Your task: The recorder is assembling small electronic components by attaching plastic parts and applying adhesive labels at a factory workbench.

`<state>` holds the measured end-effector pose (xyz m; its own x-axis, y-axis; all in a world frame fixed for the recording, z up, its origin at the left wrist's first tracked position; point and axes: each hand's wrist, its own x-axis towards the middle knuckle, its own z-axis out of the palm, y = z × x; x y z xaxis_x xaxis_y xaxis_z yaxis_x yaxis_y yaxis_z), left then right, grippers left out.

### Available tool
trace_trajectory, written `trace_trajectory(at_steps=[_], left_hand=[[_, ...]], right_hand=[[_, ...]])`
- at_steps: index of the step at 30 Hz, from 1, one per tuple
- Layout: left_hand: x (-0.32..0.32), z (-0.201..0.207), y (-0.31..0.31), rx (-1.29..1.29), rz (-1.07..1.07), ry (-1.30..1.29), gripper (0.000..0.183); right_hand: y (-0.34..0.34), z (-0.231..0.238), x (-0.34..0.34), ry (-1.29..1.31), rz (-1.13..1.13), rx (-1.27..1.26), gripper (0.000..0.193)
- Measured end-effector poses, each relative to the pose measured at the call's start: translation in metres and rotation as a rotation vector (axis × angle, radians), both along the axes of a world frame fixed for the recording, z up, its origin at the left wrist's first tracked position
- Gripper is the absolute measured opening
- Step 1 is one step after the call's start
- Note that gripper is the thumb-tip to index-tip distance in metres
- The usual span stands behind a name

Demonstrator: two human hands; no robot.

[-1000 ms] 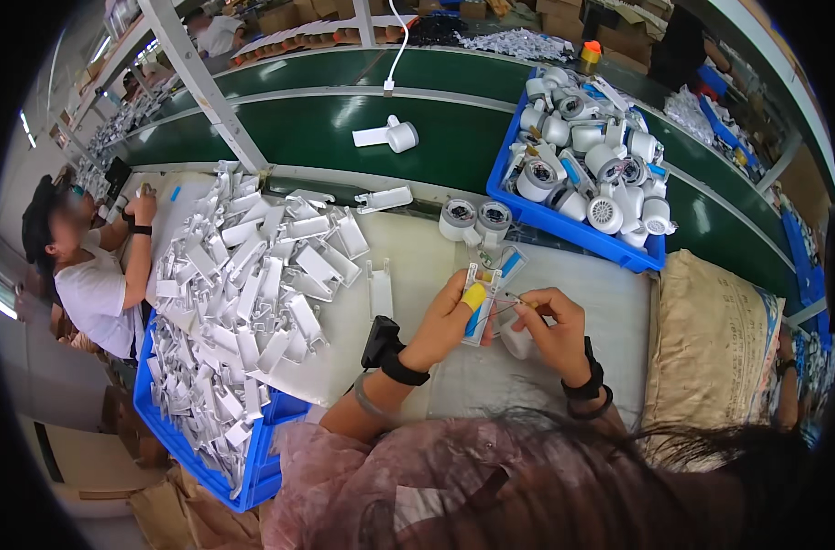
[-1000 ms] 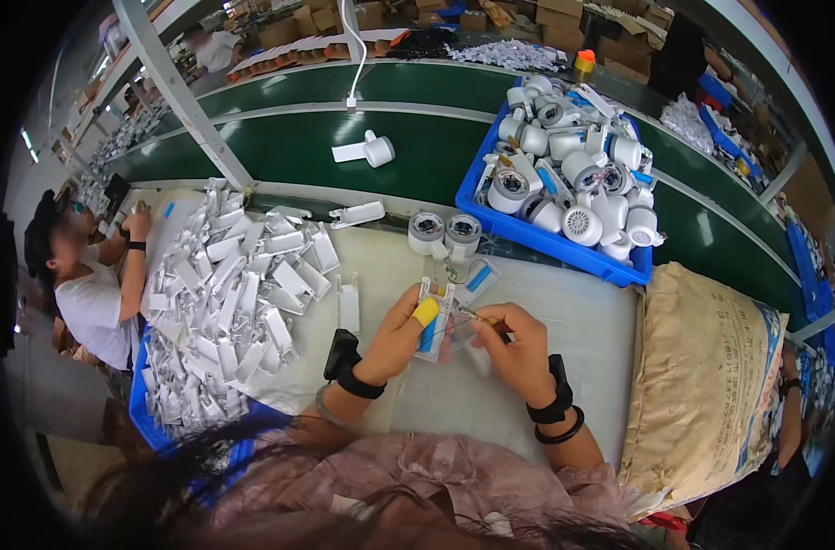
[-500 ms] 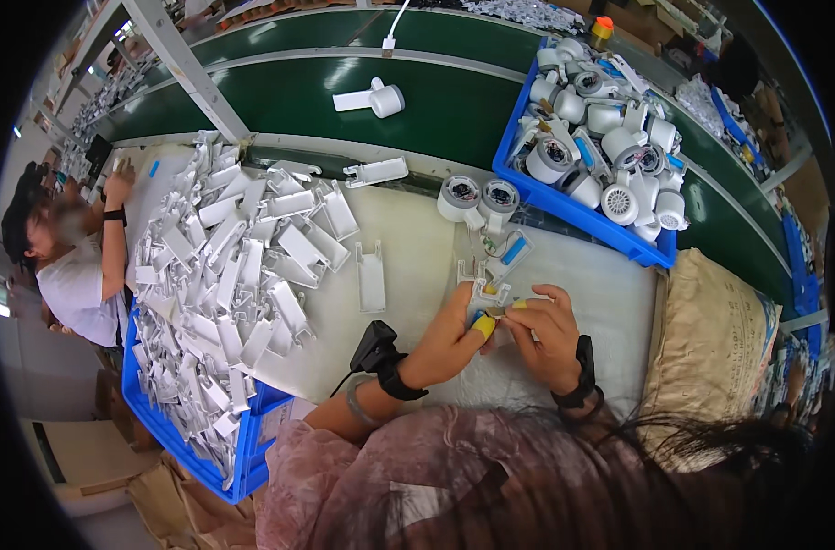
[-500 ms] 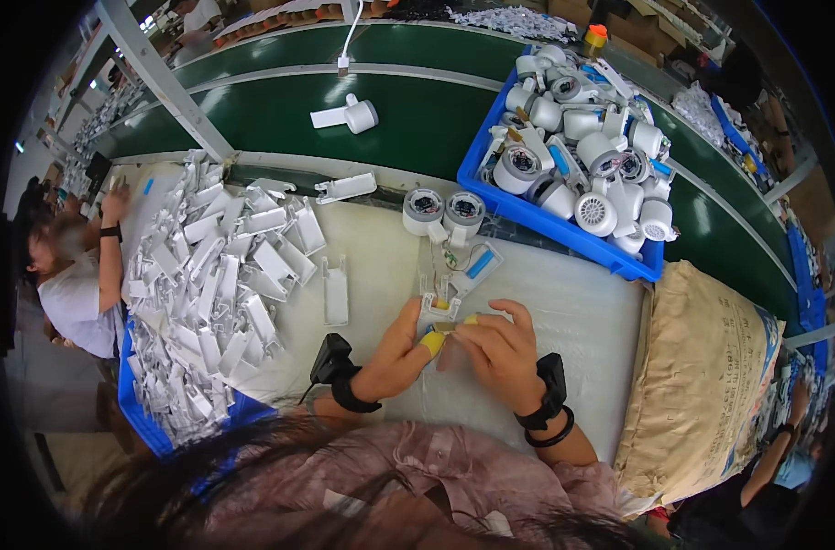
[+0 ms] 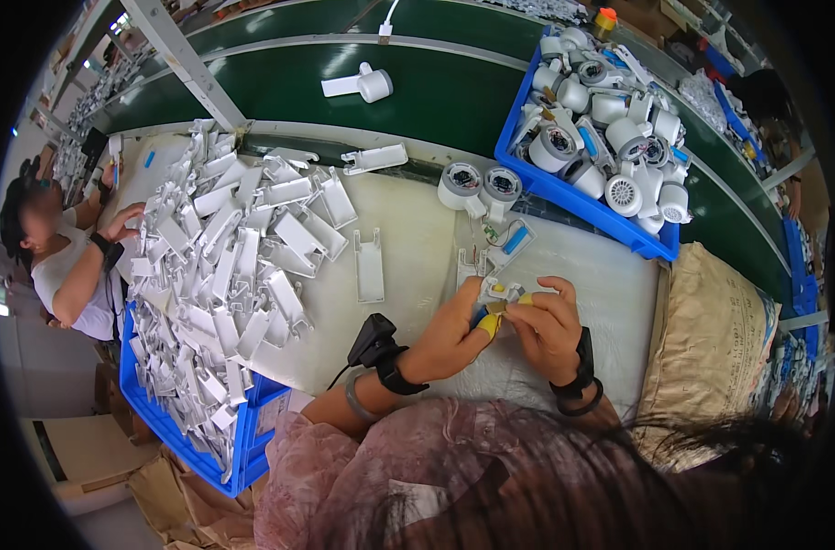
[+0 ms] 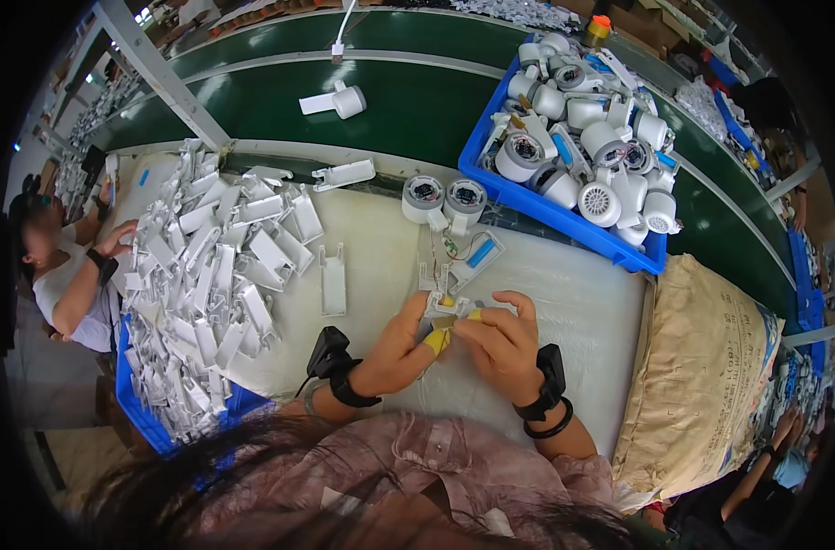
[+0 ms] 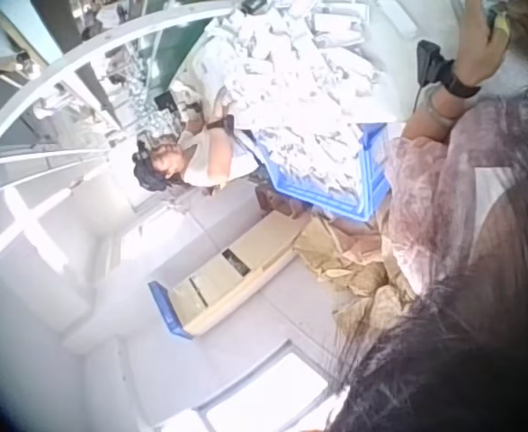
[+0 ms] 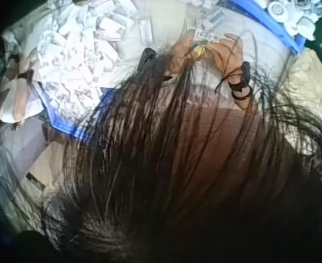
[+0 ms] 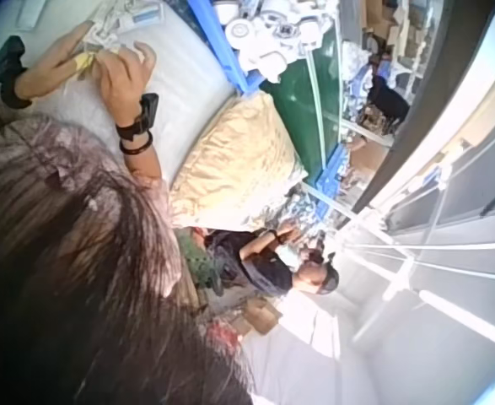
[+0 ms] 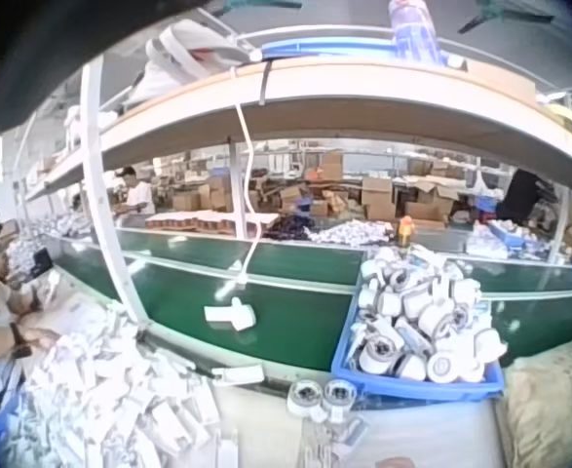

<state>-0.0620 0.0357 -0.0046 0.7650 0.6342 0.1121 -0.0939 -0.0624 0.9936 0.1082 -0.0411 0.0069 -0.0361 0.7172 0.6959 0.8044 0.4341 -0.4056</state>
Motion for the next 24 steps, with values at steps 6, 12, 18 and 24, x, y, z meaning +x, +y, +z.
trace_trajectory(at_steps=[6,12,18,24], left_hand=[[0.0003,0.0043,0.0015,0.097,0.003,0.038,0.044],[-0.0013,0.0023,0.0002,-0.004,-0.021,0.040,0.039],[0.0010,-0.0029,-0.0012,0.158,0.041,0.021,0.035],[-0.0021,0.0035,-0.0005,0.019,-0.017,0.055,0.042]], right_hand=[[0.0003,0.0003,0.0012,0.007,0.012,-0.007,0.028],[0.0013,-0.0008,0.0016,0.002,0.012,-0.005,0.028],[0.0021,-0.0012,0.0012,0.013,0.027,-0.009,0.026],[0.0011,-0.0018,0.0012,0.011,0.029,-0.040,0.025]])
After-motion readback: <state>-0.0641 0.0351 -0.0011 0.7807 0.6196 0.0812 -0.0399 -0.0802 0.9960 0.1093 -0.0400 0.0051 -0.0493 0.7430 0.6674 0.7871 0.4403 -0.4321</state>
